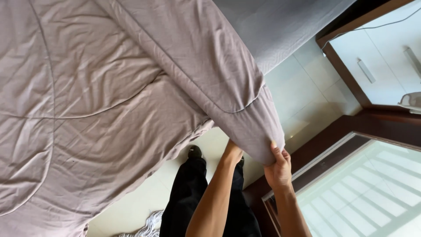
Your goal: The person spreads a light purple fitted sheet over a mattress, smoothing the fabric and tucking the edges under the corners. They move around the bed to adjust the sheet and kneel on the floor to secure the corners.
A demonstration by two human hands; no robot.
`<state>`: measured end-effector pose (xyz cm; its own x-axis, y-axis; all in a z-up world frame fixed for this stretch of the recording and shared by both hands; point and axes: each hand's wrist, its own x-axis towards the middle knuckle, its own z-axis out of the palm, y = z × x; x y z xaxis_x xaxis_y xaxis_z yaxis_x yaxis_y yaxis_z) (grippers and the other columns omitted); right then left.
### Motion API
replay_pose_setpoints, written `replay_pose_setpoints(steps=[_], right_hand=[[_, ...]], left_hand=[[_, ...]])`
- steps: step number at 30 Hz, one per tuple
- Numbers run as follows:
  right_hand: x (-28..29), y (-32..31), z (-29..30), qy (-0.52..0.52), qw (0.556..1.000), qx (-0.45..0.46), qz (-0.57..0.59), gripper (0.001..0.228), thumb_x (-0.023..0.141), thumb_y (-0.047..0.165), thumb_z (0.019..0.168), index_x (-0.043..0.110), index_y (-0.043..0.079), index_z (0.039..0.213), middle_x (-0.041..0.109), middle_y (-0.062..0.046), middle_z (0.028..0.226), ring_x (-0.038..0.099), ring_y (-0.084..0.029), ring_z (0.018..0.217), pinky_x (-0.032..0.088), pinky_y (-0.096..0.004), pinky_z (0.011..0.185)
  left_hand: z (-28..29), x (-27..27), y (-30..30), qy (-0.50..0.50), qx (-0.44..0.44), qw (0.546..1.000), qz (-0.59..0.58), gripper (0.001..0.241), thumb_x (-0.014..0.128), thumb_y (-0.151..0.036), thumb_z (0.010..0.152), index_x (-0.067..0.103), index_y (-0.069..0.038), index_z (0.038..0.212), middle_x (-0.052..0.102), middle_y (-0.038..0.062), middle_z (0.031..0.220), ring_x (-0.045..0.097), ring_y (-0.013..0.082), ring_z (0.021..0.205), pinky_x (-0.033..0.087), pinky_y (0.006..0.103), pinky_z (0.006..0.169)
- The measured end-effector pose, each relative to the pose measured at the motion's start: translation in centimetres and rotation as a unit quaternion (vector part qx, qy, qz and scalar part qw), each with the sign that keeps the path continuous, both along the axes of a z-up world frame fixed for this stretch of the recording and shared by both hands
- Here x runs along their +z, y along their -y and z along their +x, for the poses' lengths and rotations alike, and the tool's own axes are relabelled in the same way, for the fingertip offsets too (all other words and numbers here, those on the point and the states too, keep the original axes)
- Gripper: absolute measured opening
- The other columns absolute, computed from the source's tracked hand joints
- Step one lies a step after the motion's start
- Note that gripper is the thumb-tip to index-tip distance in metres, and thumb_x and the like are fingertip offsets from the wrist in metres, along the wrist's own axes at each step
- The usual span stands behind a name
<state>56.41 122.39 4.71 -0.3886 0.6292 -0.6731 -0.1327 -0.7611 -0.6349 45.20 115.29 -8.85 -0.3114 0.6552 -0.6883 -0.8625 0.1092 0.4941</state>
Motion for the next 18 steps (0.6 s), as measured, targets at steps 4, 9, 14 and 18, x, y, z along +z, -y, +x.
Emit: replay_pose_setpoints(steps=[4, 9, 14, 18], right_hand=[[-0.5, 0.6, 0.5, 0.000, 0.999, 0.052, 0.009, 0.044, 0.075, 0.029, 0.091, 0.067, 0.002, 0.126, 0.071, -0.007, 0.125, 0.065, -0.018, 0.116, 0.045, -0.042, 0.106], [-2.8, 3.2, 1.4, 0.154, 0.957, 0.213, 0.121, 0.050, 0.083, 0.023, 0.082, 0.069, -0.003, 0.123, 0.077, -0.011, 0.113, 0.067, -0.021, 0.110, 0.045, -0.037, 0.108], [-8.7, 6.2, 3.4, 0.136, 0.951, 0.262, 0.094, 0.042, 0.077, 0.020, 0.090, 0.071, -0.009, 0.119, 0.077, -0.014, 0.110, 0.067, -0.022, 0.104, 0.049, -0.041, 0.102], [-7.7, 5.2, -0.5, -0.032, 0.979, 0.027, -0.197, 0.057, 0.048, 0.039, 0.099, 0.061, -0.007, 0.131, 0.070, -0.017, 0.128, 0.068, -0.025, 0.114, 0.046, -0.041, 0.102]], left_hand=[[0.4, 0.0, 3.2, 0.037, 0.093, 0.994, -0.044, 0.083, 0.052, -0.053, 0.102, 0.019, -0.006, 0.161, 0.034, 0.008, 0.165, 0.030, 0.0213, 0.153, 0.026, 0.0393, 0.124], [-2.0, 4.8, 5.6, 0.100, 0.303, 0.945, 0.078, 0.110, 0.052, -0.076, 0.095, 0.027, 0.005, 0.164, 0.036, 0.025, 0.162, 0.031, 0.0343, 0.146, 0.024, 0.0480, 0.122], [-4.6, 4.6, 2.4, 0.049, 0.202, 0.978, 0.012, 0.108, 0.071, -0.065, 0.077, 0.025, -0.008, 0.156, 0.039, 0.010, 0.160, 0.035, 0.0245, 0.147, 0.028, 0.0483, 0.120], [-5.9, 5.5, 2.5, -0.076, 0.124, 0.988, -0.060, 0.115, 0.086, -0.060, 0.071, 0.045, 0.014, 0.149, 0.054, 0.026, 0.148, 0.049, 0.0335, 0.137, 0.038, 0.0460, 0.114]])
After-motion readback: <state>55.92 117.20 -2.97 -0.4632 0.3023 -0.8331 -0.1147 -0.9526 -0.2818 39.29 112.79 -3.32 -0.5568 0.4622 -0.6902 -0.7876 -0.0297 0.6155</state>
